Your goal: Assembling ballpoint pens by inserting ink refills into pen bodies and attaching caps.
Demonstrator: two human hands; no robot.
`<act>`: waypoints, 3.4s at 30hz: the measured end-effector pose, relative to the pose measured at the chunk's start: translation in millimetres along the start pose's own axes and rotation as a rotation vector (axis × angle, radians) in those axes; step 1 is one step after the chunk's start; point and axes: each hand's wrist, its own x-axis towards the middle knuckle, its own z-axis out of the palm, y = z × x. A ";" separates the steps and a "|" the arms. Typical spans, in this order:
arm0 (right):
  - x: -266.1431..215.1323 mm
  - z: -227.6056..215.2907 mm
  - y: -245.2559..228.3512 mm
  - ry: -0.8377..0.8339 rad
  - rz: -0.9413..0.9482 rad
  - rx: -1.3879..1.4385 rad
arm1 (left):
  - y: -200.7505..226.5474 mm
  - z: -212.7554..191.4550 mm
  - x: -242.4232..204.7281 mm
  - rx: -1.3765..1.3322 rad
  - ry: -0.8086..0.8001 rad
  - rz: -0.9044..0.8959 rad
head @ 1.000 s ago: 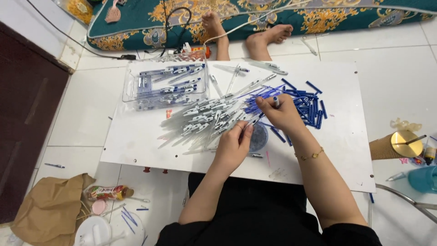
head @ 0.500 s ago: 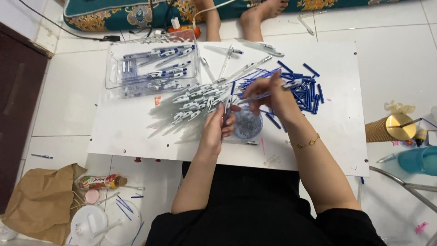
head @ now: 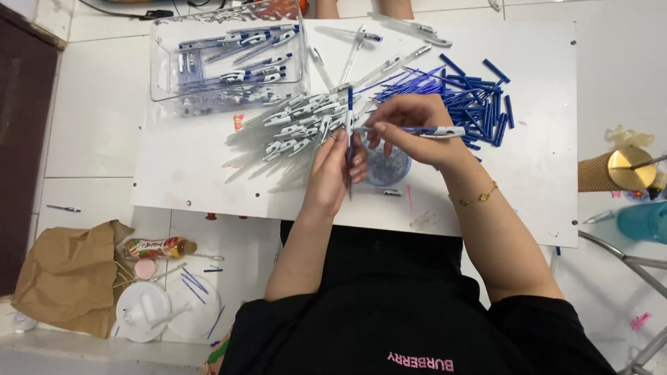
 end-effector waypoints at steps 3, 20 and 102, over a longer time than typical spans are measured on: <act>1.7 -3.6 11.3 0.111 0.049 0.003 | 1.5 -1.0 -2.2 -0.008 -0.038 -0.016; 0.6 1.9 -3.9 0.156 0.146 -0.270 | 5.5 9.4 -6.6 0.073 -0.202 -0.265; 0.4 -39.7 13.1 0.501 0.135 -0.348 | -37.3 30.1 -11.8 0.360 0.093 -0.009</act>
